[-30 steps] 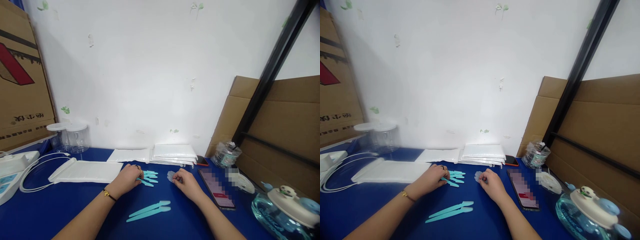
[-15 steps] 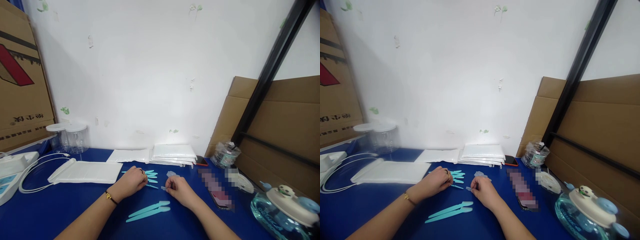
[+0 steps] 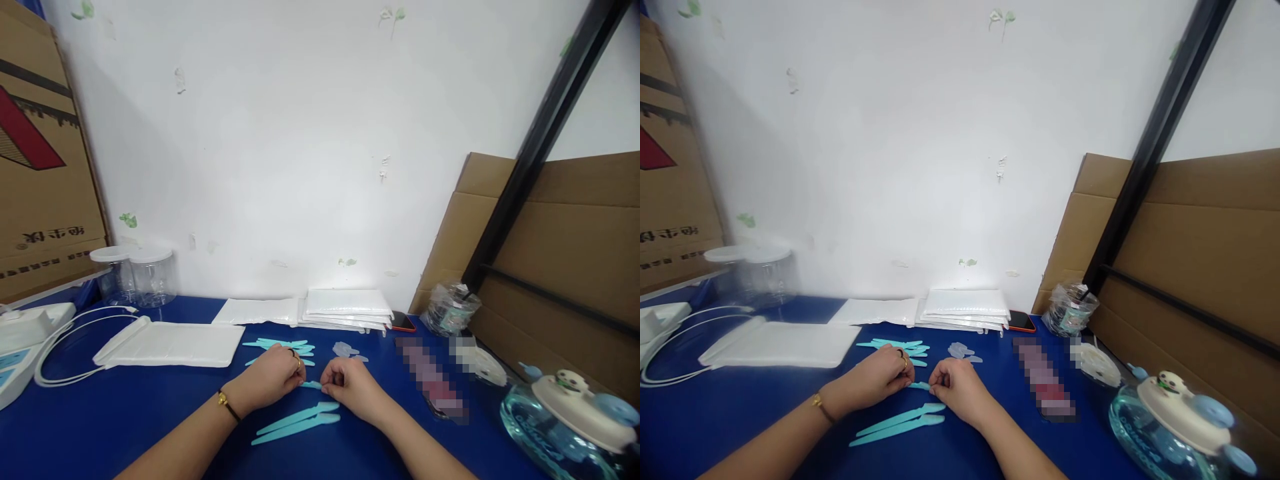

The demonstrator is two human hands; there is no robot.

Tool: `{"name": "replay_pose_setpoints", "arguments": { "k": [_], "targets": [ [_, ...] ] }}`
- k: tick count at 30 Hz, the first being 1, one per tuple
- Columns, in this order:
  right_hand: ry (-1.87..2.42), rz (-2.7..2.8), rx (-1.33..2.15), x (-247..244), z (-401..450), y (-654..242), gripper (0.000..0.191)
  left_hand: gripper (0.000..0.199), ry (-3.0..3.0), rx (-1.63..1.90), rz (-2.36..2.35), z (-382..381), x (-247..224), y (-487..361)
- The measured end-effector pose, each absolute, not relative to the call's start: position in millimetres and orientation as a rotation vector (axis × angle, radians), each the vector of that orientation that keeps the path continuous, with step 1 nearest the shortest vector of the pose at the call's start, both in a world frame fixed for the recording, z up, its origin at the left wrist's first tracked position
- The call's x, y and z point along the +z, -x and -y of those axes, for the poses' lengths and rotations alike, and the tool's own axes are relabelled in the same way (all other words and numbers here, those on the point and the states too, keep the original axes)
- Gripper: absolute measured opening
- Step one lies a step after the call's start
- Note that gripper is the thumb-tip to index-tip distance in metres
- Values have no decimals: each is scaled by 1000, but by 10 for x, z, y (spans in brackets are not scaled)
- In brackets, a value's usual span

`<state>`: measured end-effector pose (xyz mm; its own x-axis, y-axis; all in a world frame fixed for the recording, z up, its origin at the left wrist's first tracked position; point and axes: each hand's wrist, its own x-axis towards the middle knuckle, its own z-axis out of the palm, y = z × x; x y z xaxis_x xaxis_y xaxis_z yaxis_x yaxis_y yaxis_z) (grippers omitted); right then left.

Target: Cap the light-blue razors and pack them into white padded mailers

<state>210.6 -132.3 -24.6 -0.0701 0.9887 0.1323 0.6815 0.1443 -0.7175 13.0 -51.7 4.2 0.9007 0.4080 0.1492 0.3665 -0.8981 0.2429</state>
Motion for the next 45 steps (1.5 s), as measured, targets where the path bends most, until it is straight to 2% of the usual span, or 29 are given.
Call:
{"name": "replay_pose_setpoints", "arguments": {
  "k": [3,6,10,13,20,28,33,39,45],
  "targets": [
    [1554,1871,660,-190,1356,-2179,10,14,-2798,253,-569,527,63,-124],
    [1584,1810,511,-105,1355,-2404,10,9,-2825,298,-685,462,101,-58],
    [1701,1714,274,-59,1323,-2791,13,17,-2876,325,-1013,315,120,57],
    [1741,1754,295,-95,1314,-2905,13,6,-2902,243,-1072,252,100,86],
    [1743,1854,315,-204,1297,-2653,12,20,-3006,328,-1020,293,105,31],
    [1623,1830,493,-253,1317,-2567,19,15,-2625,379,-864,437,203,-16],
    [1476,1631,584,-126,1295,-2540,6,20,-2401,365,-786,470,159,-35],
    [1216,1198,958,-55,1290,-2472,25,20,-2459,395,-766,472,139,-42],
    [1165,1089,996,-90,1298,-2317,28,19,-2477,386,-764,483,121,-51]
  ]
}}
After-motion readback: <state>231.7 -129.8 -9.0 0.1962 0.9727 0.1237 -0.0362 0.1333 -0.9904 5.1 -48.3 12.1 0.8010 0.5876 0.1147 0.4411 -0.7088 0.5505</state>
